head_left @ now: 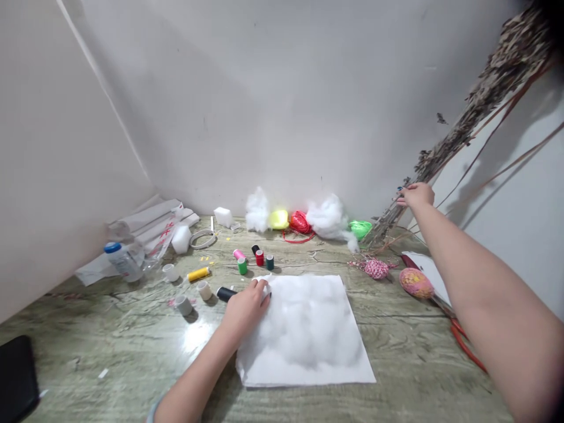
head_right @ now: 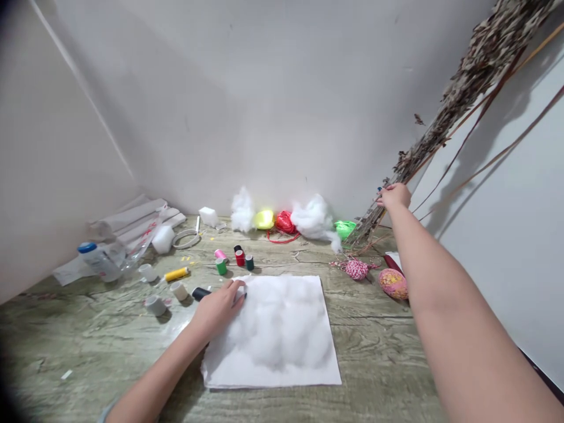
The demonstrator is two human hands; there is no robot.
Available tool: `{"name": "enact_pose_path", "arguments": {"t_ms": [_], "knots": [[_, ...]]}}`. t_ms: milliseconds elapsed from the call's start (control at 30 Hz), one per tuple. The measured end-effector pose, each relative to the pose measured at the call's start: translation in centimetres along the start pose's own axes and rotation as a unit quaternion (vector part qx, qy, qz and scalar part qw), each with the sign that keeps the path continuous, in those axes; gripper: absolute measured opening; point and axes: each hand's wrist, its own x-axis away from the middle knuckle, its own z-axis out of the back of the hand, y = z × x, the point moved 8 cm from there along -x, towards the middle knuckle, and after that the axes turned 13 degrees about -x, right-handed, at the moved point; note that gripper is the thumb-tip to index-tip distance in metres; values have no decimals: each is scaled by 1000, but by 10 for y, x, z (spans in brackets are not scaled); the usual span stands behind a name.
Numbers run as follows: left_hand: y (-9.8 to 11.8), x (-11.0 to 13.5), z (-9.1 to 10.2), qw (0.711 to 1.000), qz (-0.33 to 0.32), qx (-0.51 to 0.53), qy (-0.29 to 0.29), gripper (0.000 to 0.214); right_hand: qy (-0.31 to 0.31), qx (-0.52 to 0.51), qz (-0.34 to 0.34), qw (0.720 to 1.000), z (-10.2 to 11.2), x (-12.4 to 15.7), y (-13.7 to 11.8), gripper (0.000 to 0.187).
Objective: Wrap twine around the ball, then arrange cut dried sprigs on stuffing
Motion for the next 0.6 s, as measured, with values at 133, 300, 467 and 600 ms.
{"name": "enact_pose_path", "arguments": {"t_ms": [133,300,467,600], "knots": [[1,0,1,1000,1,-4,-5,33,-33,-71,-14,997,-14,5,-3,37],[-2,-2,9,1000,22,12,19,40,-41,-126,18,991,-18,14,-12,14],[-12,2,28,987,34,77,138,34,-47,-168,48,983,-12,27,-27,12],[12,-2,56,966,-44,128,221,26,-81,-194,59,976,-14,41,-40,16]]}}
